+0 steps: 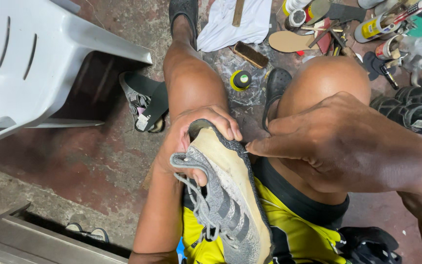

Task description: The person sews the sole of a sneaker to its upper body using a needle and thread, and then applies adhesive from a small bottle to bond a detached portion of the sole.

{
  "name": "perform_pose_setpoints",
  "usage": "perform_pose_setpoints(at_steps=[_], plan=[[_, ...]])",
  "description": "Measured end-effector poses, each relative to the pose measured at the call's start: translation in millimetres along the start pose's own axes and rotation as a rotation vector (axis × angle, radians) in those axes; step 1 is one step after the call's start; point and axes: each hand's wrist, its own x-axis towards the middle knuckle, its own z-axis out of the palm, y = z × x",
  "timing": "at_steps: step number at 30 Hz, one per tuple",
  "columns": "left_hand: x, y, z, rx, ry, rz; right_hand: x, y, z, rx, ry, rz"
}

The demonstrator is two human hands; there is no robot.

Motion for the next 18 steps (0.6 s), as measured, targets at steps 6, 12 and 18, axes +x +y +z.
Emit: perform_pose_setpoints(at_steps=[6, 12, 18], plan=[[1, 2, 5, 0.033, 0.035, -0.044, 1, -2, -1, 0.004, -0.021, 0.025], [5, -19, -11, -0.029, -0.15, 0.161, 1, 2, -1, 0.055, -0.009, -0.052], [59, -58, -34, -0.299, -0.618, 0.661, -3, -9, 12, -0.083, 0.038, -0.086]])
